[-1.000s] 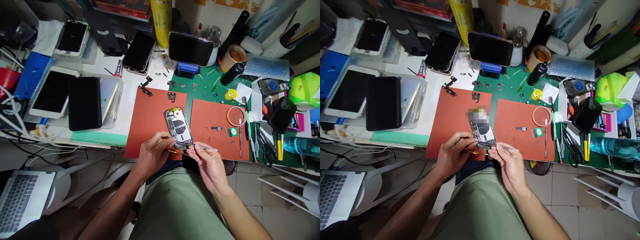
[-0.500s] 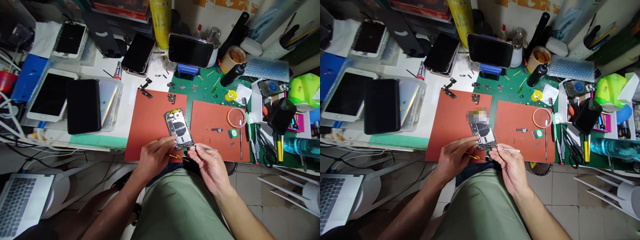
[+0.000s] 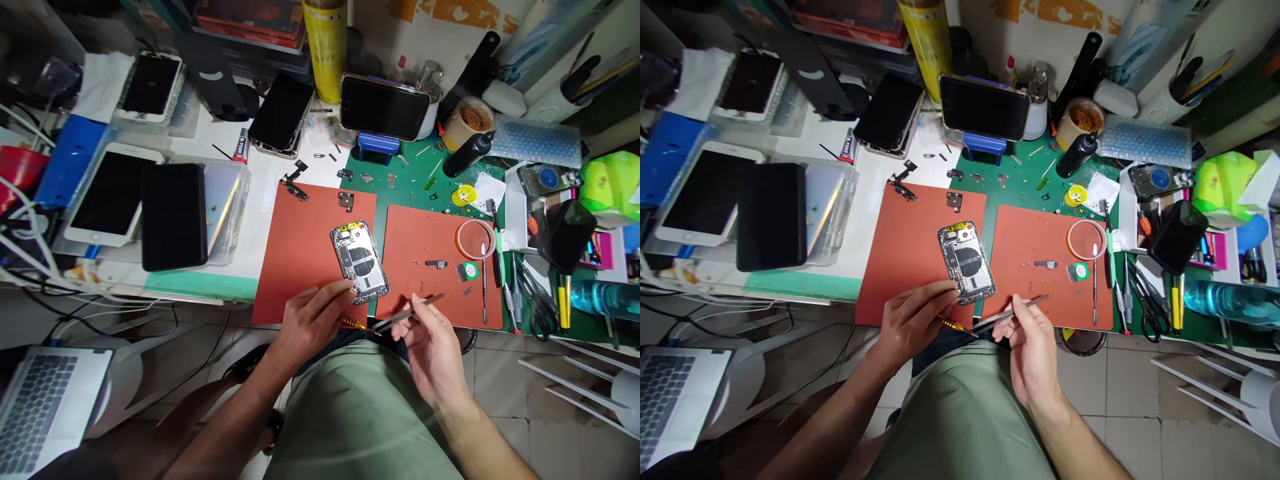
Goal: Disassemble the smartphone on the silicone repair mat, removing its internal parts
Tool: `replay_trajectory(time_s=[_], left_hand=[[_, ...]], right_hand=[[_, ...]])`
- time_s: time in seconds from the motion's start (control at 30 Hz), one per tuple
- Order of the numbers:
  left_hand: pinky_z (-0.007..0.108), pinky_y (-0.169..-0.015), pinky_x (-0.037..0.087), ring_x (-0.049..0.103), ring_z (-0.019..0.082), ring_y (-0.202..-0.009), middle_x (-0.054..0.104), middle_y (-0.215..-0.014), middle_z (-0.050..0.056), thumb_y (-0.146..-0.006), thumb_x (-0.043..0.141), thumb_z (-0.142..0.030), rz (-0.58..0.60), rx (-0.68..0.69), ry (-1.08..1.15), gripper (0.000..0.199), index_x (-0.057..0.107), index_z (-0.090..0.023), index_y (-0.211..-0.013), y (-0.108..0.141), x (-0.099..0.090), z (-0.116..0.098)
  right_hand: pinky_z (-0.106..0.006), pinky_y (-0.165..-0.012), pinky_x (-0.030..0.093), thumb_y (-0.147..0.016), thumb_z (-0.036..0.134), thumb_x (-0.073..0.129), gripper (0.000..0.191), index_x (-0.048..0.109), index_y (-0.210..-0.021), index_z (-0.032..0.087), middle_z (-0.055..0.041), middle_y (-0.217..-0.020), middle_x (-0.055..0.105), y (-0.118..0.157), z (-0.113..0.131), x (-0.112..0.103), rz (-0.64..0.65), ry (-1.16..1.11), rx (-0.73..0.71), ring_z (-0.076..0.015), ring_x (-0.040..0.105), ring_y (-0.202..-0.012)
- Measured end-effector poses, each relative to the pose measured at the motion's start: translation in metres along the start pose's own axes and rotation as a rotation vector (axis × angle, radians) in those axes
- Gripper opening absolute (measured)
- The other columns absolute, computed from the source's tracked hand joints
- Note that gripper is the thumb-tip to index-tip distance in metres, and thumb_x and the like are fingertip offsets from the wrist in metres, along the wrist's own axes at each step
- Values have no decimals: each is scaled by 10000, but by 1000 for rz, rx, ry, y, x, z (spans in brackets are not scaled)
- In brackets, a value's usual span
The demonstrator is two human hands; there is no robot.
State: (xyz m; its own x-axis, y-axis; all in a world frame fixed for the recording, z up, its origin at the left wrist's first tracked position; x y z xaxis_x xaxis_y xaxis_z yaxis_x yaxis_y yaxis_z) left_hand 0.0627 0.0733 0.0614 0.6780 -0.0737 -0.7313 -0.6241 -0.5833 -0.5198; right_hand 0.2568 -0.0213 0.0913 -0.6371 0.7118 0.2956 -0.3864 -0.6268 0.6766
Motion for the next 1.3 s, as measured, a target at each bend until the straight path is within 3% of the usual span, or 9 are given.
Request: replay_trajectory(time_s=[0.13, 0.3, 0.4, 0.53, 0.67, 0.8, 0.9, 1.1, 1.3], left_hand=[[322, -681, 595, 781, 196, -828, 794, -1035, 99, -979, 646, -31, -52, 157, -76, 412, 693, -164, -1367, 6, -7, -6], [323, -480, 457, 639, 140, -595, 736, -851, 49, -941, 715, -58, -129, 401, -164, 199, 820, -167, -1071, -1, -18, -23], [325, -451, 461, 624, 138, -595, 732, -855, 51, -917, 752, -82, -122, 521, -226, 137, 836, -189, -905, -4, -18, -30], [324, -466, 489, 644, 141, -609, 746, -872, 37, -897, 787, -96, -106, 557, -214, 141, 835, -227, -916, -8, -13, -34], [329, -523, 517, 671, 149, -632, 761, -886, 49, -935, 759, -67, -128, 469, -131, 173, 811, -162, -1071, -9, -9, -31], [332, -648, 576, 716, 150, -700, 775, -918, 61, -892, 825, -13, -89, 245, -34, 384, 741, -59, -1264, -8, -7, -22], [300, -670, 584, 712, 125, -683, 794, -893, 20, -864, 860, -6, -117, 151, 9, 412, 739, -93, -1248, -11, -7, -19], [264, -635, 576, 691, 102, -638, 794, -874, -2, -865, 852, 2, -168, 94, 47, 337, 754, -119, -1164, -18, -5, -18], [264, -654, 575, 679, 95, -624, 762, -837, 0, -868, 852, -7, -167, 88, 47, 304, 765, -105, -1142, -13, -4, -17]], right_hand=[[-277, -610, 523, -870, 539, 833, 395, 686, -740, 197, -9, -768, 625, 3, 6, 1, 94, -6, 64, -141, 603, -636], [-238, -497, 179, -870, 581, 855, 435, 748, -846, 160, 83, -614, 374, 4, 8, 8, 245, 290, 147, -58, 232, -533], [-264, -517, 134, -874, 603, 842, 475, 698, -758, 165, 93, -602, 306, 4, 5, 13, 303, 362, 158, -66, 173, -556], [-281, -514, 127, -832, 619, 858, 474, 738, -801, 162, 98, -573, 316, 6, 1, 11, 279, 387, 160, -67, 189, -537], [-275, -530, 188, -868, 655, 802, 490, 744, -806, 172, 79, -588, 372, 6, 14, -3, 219, 487, 65, -82, 256, -560], [-294, -647, 372, -878, 691, 734, 514, 774, -845, 180, 3, -711, 609, -6, 51, -29, -24, 775, -187, -144, 468, -670], [-320, -701, 416, -843, 688, 716, 506, 760, -805, 185, -33, -761, 682, -24, 72, -42, -129, 908, -252, -194, 556, -739], [-344, -781, 440, -815, 606, 708, 420, 758, -799, 189, -35, -782, 720, -57, 83, -39, -108, 994, -261, -209, 599, -776], [-339, -737, 401, -815, 622, 671, 429, 698, -722, 204, -22, -723, 678, -62, 84, -34, -89, 1065, -245, -197, 563, -729]])
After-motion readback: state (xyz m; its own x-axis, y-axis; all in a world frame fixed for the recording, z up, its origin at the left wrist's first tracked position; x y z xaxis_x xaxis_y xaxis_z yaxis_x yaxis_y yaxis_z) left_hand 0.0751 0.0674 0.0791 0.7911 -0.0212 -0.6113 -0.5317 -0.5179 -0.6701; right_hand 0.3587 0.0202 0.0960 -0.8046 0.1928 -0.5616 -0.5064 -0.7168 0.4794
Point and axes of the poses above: each hand's wrist, its own y-axis away from the middle knuckle, its own x-axis out of the palm, z = x × y, the point moved 3 cm from there along -y, towards the middle knuckle
